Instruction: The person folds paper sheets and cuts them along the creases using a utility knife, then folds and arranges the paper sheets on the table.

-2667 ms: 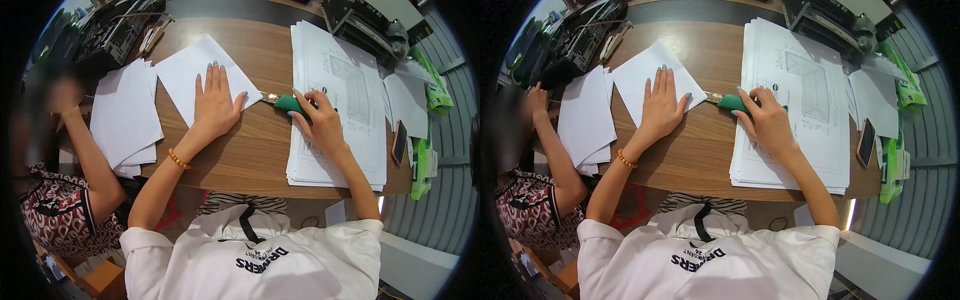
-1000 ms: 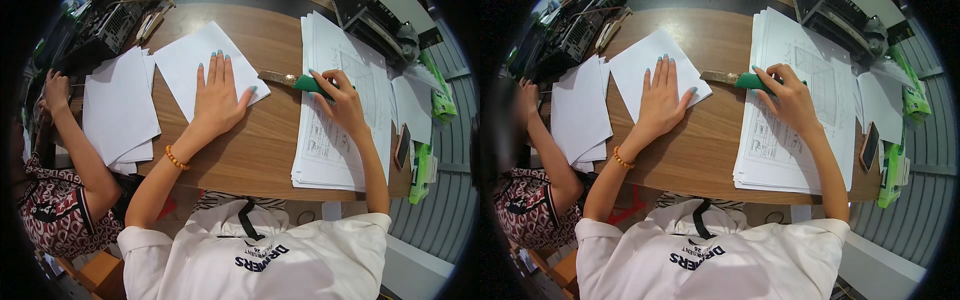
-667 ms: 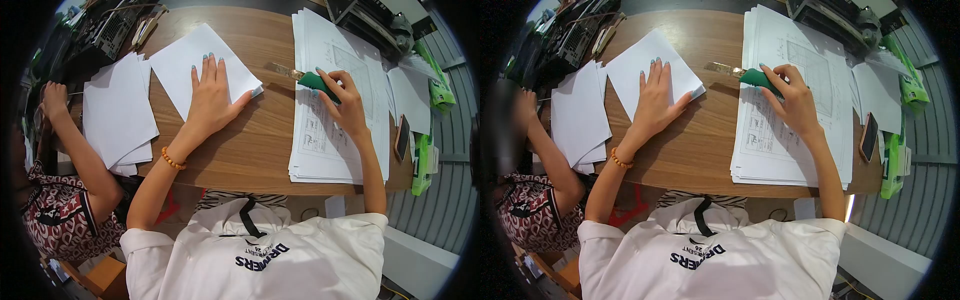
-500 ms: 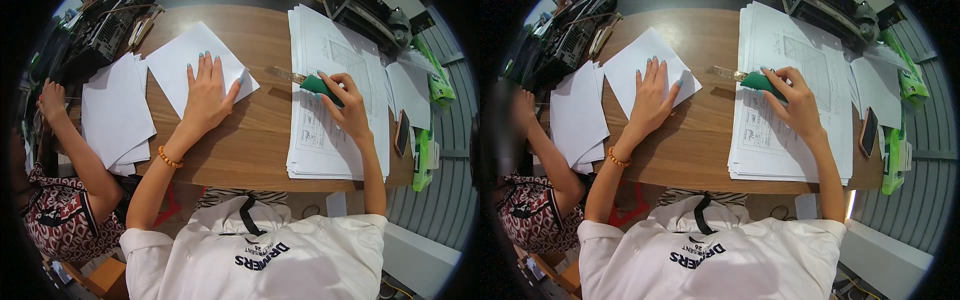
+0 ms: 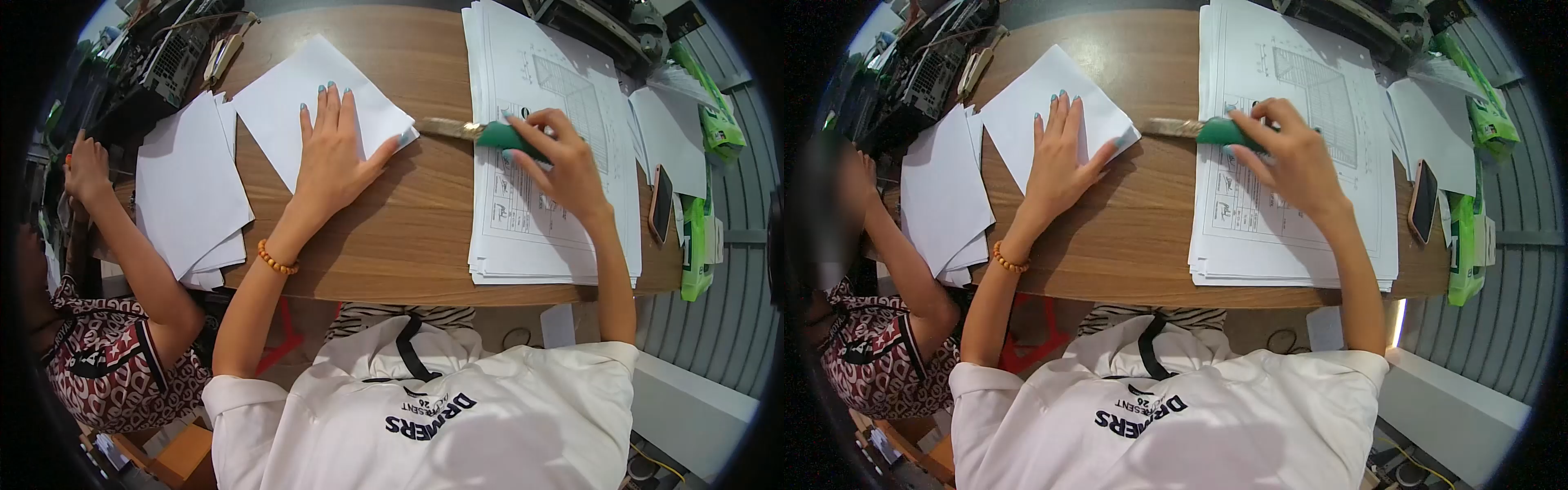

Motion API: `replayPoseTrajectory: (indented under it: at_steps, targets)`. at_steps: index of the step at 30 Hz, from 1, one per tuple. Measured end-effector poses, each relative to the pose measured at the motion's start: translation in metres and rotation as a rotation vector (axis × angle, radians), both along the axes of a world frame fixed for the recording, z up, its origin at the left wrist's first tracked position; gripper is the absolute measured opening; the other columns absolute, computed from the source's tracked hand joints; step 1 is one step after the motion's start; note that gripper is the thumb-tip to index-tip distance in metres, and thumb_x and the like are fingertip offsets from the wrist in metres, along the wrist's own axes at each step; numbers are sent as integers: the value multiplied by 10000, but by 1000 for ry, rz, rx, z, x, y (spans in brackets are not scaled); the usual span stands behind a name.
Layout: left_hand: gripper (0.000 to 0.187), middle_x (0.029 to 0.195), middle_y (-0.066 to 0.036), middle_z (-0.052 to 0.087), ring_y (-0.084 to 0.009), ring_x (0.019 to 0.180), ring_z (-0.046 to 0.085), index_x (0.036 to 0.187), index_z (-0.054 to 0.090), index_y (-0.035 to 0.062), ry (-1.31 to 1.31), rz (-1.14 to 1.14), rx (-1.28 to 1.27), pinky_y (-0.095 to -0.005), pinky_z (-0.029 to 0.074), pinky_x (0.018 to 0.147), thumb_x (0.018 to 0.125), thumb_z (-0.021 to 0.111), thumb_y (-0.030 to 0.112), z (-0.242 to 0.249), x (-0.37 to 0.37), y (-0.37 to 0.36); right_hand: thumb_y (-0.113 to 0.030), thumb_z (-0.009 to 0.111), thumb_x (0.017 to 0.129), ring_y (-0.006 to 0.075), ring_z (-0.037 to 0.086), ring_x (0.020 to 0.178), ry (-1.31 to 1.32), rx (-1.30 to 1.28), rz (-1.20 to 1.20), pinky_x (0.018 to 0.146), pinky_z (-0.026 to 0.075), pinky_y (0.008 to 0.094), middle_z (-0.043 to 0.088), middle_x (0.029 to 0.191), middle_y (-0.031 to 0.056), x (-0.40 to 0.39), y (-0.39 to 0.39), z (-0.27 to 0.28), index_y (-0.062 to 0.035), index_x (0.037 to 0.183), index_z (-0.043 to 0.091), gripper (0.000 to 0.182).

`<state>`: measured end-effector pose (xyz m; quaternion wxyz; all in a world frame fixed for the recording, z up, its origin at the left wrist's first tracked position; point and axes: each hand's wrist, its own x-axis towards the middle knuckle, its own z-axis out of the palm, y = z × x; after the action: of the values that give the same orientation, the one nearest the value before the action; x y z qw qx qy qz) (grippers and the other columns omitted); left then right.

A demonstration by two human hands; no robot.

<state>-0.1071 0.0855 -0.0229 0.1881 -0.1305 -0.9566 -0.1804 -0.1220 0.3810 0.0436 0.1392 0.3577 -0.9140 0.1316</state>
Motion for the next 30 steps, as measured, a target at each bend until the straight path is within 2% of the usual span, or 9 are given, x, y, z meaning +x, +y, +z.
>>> replayPoseTrajectory:
  at_steps: [4, 8, 17, 20, 30]
  targets:
    - [887, 1301, -393, 341, -468, 1284, 290, 1240, 365, -174, 20, -9, -64, -573, 165, 1052, 796, 566, 567, 1, 0, 0, -179, 685, 789, 199, 569, 837, -18, -61, -86, 660, 526, 298, 556, 947, 85, 0, 20, 8, -88, 1120, 632, 347]
    - [896, 1299, -389, 346, -466, 1282, 293, 1240, 361, -174, 16, -13, -69, -574, 170, 1050, 789, 577, 568, -2, -1, -2, -170, 694, 780, 191, 563, 824, -24, -65, -79, 680, 520, 295, 559, 944, 78, 4, 21, 7, -96, 1120, 638, 352]
    - [843, 1309, -381, 341, -463, 1289, 282, 1235, 375, -180, 28, -13, -61, -571, 162, 1056, 816, 558, 528, -1, 1, -1, -194, 699, 776, 188, 577, 837, -65, -54, -9, 709, 526, 298, 558, 956, 76, 15, 4, 9, -96, 1119, 633, 363]
    - [789, 1368, -337, 304, -420, 1332, 231, 1296, 336, -141, -45, 17, -101, -546, 128, 1075, 849, 545, 474, 2, 2, 0, -206, 697, 778, 187, 586, 843, -45, -6, 13, 709, 534, 294, 558, 961, 81, 16, -2, 9, -95, 1112, 634, 358]
    - [676, 1372, -331, 304, -418, 1330, 240, 1302, 340, -128, -45, 42, -60, -512, 128, 1089, 922, 438, 423, 0, 1, 0, -214, 688, 789, 192, 591, 839, -51, 27, 17, 690, 538, 290, 561, 969, 91, 13, -7, 4, -83, 1103, 633, 345]
